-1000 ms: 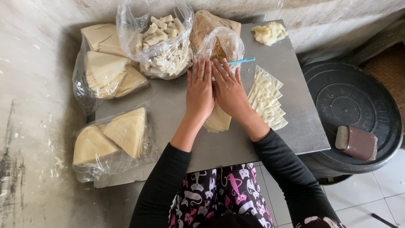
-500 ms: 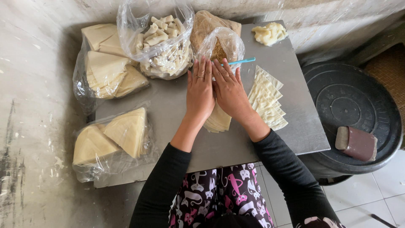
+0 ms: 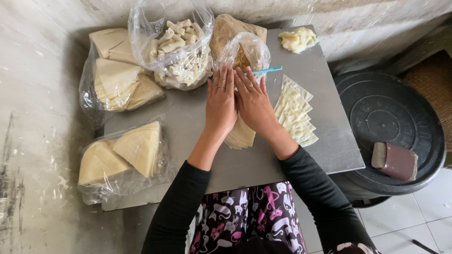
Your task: The person places a granular filling onto triangular dough sheets using a small blue spoon, then folds and seals each sheet into a triangular packet. The finished packets are stacked on the table. The person repeats this process for multiple units.
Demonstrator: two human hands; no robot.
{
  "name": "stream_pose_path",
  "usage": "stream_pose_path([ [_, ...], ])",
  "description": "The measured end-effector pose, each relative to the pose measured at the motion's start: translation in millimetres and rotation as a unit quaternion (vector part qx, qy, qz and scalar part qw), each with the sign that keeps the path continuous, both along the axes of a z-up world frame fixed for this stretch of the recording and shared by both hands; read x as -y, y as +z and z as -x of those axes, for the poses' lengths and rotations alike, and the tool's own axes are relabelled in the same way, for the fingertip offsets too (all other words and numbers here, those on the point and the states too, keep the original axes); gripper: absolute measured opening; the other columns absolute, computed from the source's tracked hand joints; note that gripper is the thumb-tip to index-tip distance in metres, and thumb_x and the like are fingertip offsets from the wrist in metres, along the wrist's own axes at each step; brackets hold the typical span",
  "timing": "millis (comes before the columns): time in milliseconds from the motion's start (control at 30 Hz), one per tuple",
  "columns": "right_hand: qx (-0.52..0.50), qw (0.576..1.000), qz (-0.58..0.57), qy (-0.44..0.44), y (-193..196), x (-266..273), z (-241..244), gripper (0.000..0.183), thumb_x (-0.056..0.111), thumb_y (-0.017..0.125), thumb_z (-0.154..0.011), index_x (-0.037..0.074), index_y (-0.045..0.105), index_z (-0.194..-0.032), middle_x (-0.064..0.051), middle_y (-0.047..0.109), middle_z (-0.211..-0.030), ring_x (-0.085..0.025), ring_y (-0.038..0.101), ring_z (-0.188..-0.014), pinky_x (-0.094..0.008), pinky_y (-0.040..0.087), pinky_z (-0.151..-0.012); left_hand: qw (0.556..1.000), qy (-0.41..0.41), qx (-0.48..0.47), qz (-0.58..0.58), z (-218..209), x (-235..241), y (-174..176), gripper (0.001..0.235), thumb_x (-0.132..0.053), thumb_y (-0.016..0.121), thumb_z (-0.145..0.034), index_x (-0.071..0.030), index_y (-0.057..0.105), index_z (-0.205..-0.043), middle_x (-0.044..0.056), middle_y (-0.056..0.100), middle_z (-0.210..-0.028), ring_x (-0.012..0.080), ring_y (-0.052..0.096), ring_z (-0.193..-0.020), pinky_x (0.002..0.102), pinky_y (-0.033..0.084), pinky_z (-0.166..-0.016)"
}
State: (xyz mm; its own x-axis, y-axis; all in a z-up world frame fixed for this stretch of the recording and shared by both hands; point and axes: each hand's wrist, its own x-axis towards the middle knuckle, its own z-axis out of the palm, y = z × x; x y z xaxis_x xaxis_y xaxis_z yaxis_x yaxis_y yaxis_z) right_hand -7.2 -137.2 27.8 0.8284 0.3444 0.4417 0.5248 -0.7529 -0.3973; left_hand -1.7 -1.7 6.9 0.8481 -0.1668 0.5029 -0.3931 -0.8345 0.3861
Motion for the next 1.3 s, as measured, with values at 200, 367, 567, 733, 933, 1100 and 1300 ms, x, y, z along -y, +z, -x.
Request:
stream_pose_path([
  [200,0.025,1.000,-0.004,-0.001,-2.1,-0.9,-0.9,0.055,0.013,0.054,-0.103,0.001,0.042,-0.156,-0.017,0.041,-0.162,-0.037,0.027,-0.156,-0.064,0.021,-0.123,1.000,-0.009,0.020,0.016,0.0,-0.1,1.5,0.059,-0.005,0.053,-0.100,0.004,0.036,-0.156,0.022,0.036,-0.164,0.0396,0.030,-0.155,0.056,0.024,-0.125],
  [367,0.034,0.999,-0.029,-0.004,2.3,-1.2,2.6,0.054,0.012,0.054,-0.103,0.001,0.043,-0.155,-0.016,0.042,-0.162,-0.036,0.028,-0.156,-0.062,0.022,-0.124,0.999,-0.014,0.027,0.023,4.2,2.3,11.6,0.059,-0.003,0.054,-0.099,0.004,0.038,-0.155,0.023,0.039,-0.162,0.0413,0.032,-0.153,0.055,0.027,-0.124],
  [567,0.016,0.998,-0.054,-0.005,6.7,-1.7,6.0,0.054,0.012,0.054,-0.102,0.002,0.043,-0.155,-0.016,0.042,-0.162,-0.036,0.028,-0.156,-0.061,0.022,-0.123,0.998,-0.024,0.042,0.034,8.3,1.6,20.8,0.059,-0.001,0.055,-0.097,0.005,0.039,-0.154,0.024,0.041,-0.160,0.0419,0.034,-0.152,0.055,0.029,-0.124],
  [733,-0.009,0.997,-0.076,-0.007,12.2,-6.2,6.5,0.055,0.011,0.052,-0.101,0.003,0.043,-0.155,-0.015,0.042,-0.162,-0.036,0.028,-0.156,-0.060,0.021,-0.123,0.996,-0.022,0.066,0.049,8.1,2.3,27.8,0.056,-0.002,0.056,-0.098,0.006,0.042,-0.152,0.023,0.044,-0.158,0.0409,0.037,-0.151,0.052,0.031,-0.124],
  [933,-0.026,0.996,-0.087,0.002,11.1,-7.3,3.8,0.055,0.011,0.051,-0.102,0.004,0.041,-0.156,-0.015,0.042,-0.162,-0.037,0.026,-0.156,-0.060,0.020,-0.123,0.996,-0.021,0.067,0.046,8.0,1.4,30.0,0.056,-0.003,0.057,-0.097,0.007,0.044,-0.151,0.024,0.045,-0.157,0.0422,0.039,-0.149,0.052,0.031,-0.123],
  [1100,-0.004,0.996,-0.086,0.003,12.5,-7.4,1.7,0.057,0.010,0.055,-0.099,0.003,0.043,-0.154,-0.016,0.042,-0.161,-0.038,0.029,-0.154,-0.061,0.023,-0.121,0.997,-0.013,0.061,0.054,8.6,1.4,29.7,0.056,-0.003,0.057,-0.097,0.006,0.043,-0.151,0.024,0.045,-0.157,0.0416,0.039,-0.149,0.051,0.031,-0.124],
  [1300,0.036,0.995,-0.092,0.011,22.1,0.7,-2.7,0.052,0.003,0.059,-0.095,0.003,0.054,-0.146,-0.016,0.053,-0.153,-0.039,0.040,-0.150,-0.057,0.030,-0.122,0.994,-0.028,0.071,0.075,9.0,5.0,27.9,0.062,-0.001,0.060,-0.092,0.008,0.041,-0.151,0.025,0.044,-0.156,0.0445,0.037,-0.149,0.054,0.029,-0.124],
])
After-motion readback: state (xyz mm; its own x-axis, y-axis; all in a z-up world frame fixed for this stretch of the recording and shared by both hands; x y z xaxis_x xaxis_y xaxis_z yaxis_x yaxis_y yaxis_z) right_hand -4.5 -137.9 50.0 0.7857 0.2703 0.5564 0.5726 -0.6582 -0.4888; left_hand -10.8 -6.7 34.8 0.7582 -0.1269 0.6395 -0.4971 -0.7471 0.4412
